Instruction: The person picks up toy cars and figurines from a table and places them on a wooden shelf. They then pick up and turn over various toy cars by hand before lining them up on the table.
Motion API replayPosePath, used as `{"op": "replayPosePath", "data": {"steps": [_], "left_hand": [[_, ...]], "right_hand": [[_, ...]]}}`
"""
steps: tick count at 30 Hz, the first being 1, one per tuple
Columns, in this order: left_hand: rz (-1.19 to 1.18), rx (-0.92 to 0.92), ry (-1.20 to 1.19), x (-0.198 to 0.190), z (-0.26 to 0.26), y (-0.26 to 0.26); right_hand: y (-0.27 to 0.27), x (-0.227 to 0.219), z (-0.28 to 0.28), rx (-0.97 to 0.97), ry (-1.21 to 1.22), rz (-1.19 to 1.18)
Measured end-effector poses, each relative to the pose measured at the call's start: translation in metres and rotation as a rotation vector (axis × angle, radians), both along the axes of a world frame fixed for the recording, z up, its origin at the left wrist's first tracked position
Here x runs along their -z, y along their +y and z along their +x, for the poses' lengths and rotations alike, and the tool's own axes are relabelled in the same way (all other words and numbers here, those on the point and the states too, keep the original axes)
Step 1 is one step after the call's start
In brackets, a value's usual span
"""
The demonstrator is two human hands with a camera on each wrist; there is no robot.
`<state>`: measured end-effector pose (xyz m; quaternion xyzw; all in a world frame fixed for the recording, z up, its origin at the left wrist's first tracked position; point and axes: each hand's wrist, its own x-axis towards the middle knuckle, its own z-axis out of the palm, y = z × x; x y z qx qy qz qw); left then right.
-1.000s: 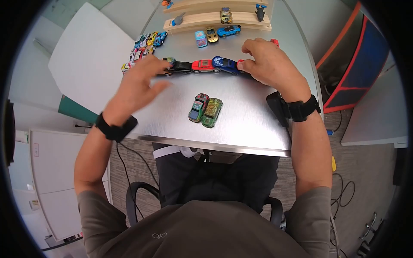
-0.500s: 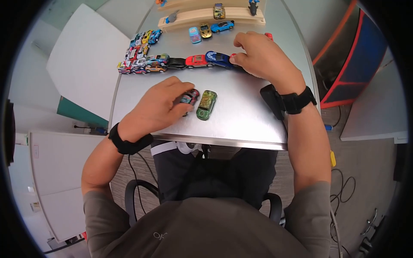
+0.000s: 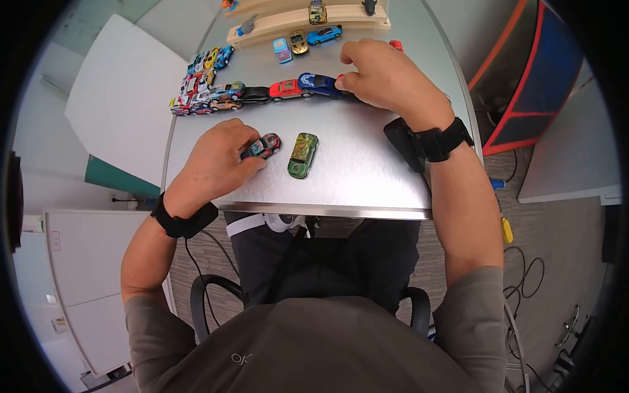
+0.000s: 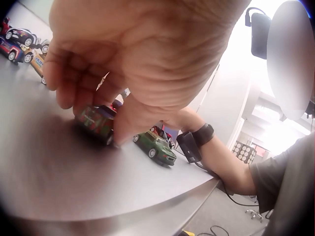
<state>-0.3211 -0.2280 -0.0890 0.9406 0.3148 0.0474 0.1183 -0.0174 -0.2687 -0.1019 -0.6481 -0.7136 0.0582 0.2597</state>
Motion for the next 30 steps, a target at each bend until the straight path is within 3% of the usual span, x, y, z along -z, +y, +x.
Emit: {"op": "replayPosePath", "data": {"steps": [2, 7, 12, 18, 30], "left_hand": [[0.016, 0.006, 0.012, 0.001, 0.001, 0.003], [0.184, 0.221, -0.23, -0.017, 0.006, 0.037], [0.225, 0.264, -0.084, -0.045, 0.027, 0.079], [0.149, 0.165, 0.053, -0.037, 0.045, 0.09], [0.166, 0.19, 0.083, -0.028, 0.048, 0.095]], "right_hand": [[0.0, -0.001, 0.0, 0.003, 0.003, -0.003], [0.001, -0.001, 0.0, 0.027, 0.014, -0.048], [-0.001, -0.004, -0.002, 0.017, 0.0, -0.022], [0.0, -0.005, -0.002, 0.033, -0.001, -0.063], [0.0, -0.001, -0.002, 0.028, -0.011, -0.055]]}}
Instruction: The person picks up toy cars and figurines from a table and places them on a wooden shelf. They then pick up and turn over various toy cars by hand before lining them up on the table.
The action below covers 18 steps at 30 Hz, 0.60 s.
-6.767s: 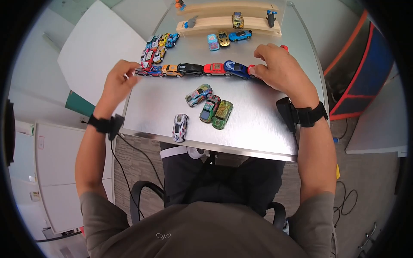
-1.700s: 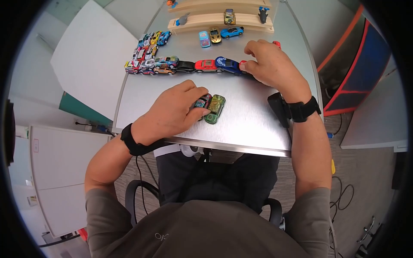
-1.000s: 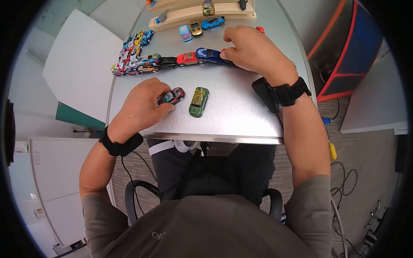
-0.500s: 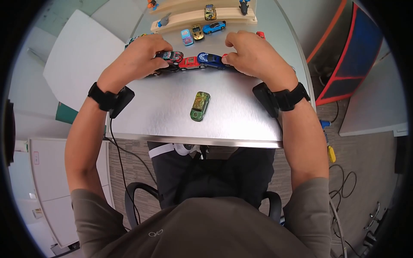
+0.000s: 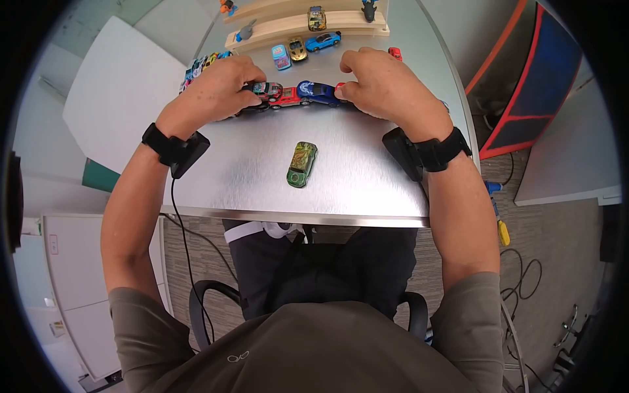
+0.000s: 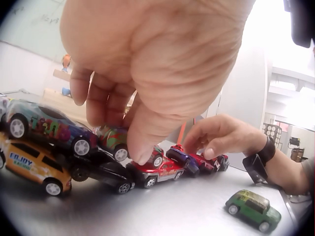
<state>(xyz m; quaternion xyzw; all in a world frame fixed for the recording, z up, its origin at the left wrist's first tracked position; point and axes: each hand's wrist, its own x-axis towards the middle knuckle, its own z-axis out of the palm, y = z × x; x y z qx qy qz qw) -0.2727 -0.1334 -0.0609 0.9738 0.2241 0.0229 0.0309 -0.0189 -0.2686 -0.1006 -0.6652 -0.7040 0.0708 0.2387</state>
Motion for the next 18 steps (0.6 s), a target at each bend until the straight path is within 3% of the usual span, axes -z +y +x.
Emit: {"op": "replayPosePath", "data": {"steps": [9, 16, 18], "left_hand": [[0.063, 0.056, -0.195, -0.003, -0.009, -0.003], [-0.108, 0.087, -0.226, 0.027, -0.002, -0.105], [-0.209, 0.01, -0.088, 0.027, 0.001, -0.116]], "right_hand": [[0.0, 0.002, 0.001, 0.0, -0.007, 0.026], [0.001, 0.005, 0.003, -0.014, -0.004, 0.043], [0.0, 0.004, 0.003, -0.019, -0.008, 0.052]]}}
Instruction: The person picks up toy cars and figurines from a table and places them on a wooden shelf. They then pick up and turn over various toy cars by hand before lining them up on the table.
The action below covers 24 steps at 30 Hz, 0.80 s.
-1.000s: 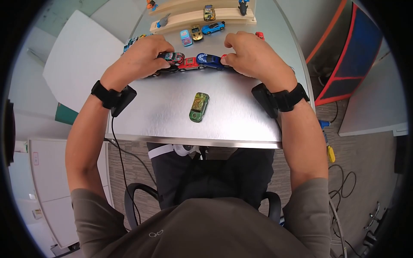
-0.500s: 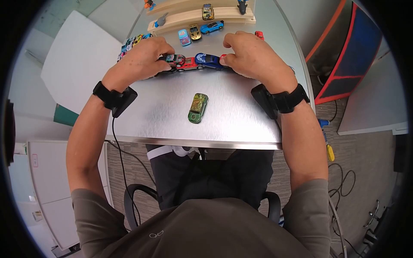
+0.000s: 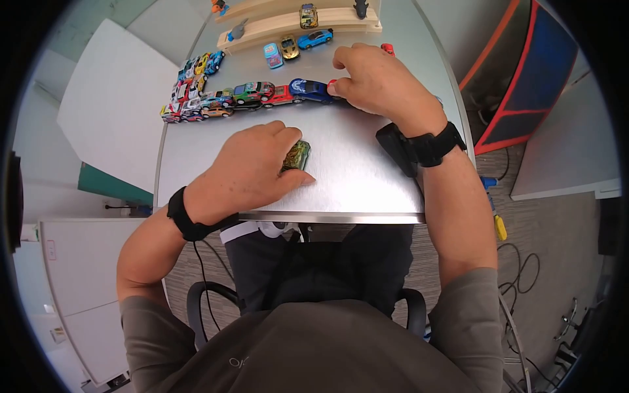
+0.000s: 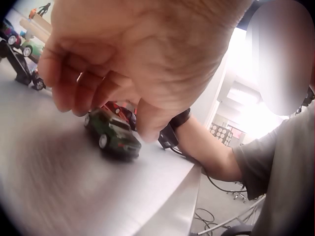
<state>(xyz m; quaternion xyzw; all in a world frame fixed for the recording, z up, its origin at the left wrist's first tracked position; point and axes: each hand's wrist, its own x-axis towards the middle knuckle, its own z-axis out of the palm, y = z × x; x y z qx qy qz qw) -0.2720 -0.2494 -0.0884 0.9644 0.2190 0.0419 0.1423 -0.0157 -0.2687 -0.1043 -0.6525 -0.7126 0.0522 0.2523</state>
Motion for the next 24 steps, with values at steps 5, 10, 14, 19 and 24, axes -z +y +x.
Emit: {"op": "replayPosePath", "data": {"steps": [5, 10, 14, 19, 24], "left_hand": [[-0.039, 0.013, -0.049, 0.003, -0.002, -0.001], [-0.023, -0.011, -0.015, 0.002, -0.008, 0.006], [0.04, 0.025, -0.126, -0.008, -0.006, 0.023], [0.166, 0.066, -0.289, -0.027, 0.014, 0.064], [0.16, 0.045, -0.22, -0.025, 0.034, 0.084]], "right_hand": [[-0.002, -0.004, -0.001, 0.034, 0.015, 0.019], [0.003, -0.001, 0.003, 0.04, -0.012, 0.036], [0.003, -0.001, 0.002, 0.047, -0.009, 0.046], [0.001, -0.007, -0.001, 0.055, -0.003, 0.012], [0.001, -0.005, -0.001, 0.071, 0.033, 0.0]]}}
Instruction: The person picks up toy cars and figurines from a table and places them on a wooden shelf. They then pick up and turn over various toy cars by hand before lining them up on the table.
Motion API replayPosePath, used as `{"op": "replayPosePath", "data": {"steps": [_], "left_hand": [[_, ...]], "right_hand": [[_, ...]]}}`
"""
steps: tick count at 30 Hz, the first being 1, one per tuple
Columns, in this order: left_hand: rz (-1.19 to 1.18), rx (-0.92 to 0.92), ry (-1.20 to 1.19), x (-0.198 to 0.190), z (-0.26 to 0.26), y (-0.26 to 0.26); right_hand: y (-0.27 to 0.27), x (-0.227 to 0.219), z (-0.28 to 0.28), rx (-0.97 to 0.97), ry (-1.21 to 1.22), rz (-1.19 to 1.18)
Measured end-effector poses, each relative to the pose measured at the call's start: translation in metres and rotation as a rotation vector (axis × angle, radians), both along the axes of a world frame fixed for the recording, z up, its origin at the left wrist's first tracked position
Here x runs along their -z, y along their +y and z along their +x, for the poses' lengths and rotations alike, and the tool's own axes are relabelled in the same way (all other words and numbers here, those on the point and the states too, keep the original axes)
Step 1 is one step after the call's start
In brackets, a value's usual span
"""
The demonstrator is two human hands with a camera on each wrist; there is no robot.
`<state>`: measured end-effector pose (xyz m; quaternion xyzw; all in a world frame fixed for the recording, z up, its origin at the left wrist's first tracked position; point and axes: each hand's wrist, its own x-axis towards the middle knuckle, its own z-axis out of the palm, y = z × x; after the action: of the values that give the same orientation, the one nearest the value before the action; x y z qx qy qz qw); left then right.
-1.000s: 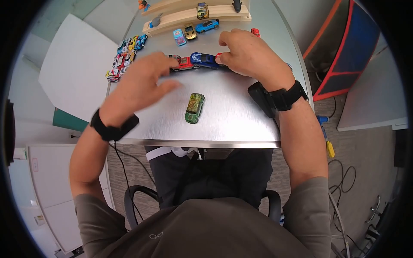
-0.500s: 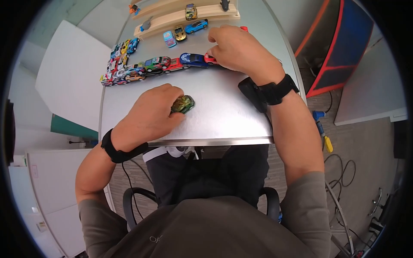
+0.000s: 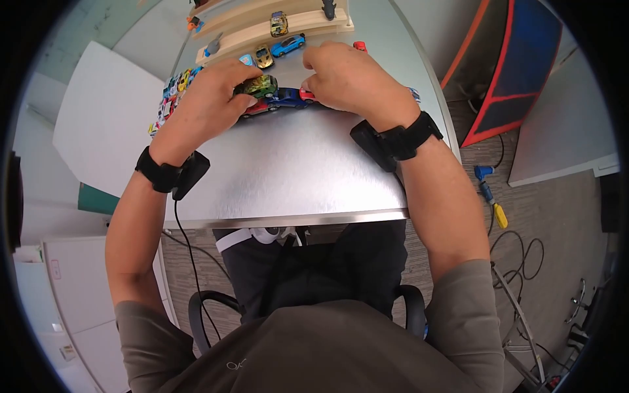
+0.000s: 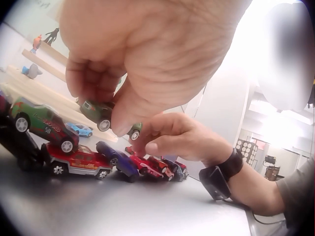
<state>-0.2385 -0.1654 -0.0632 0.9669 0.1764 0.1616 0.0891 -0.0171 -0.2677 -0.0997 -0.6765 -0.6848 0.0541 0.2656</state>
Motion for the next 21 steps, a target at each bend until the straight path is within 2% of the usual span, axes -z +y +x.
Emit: {"op": "replayPosePath", "data": {"steps": [8, 15, 21], "left_hand": [[-0.013, -0.038, 0.118, 0.004, 0.01, 0.005], [-0.067, -0.019, 0.096, 0.005, 0.01, 0.004], [-0.017, 0.001, 0.044, 0.012, 0.007, 0.007]], "right_hand": [[0.0, 0.004, 0.0, -0.018, -0.035, 0.038], [-0.001, 0.001, -0.002, -0.004, -0.033, 0.01], [-0.001, 0.001, -0.002, -0.019, -0.041, 0.049]]}}
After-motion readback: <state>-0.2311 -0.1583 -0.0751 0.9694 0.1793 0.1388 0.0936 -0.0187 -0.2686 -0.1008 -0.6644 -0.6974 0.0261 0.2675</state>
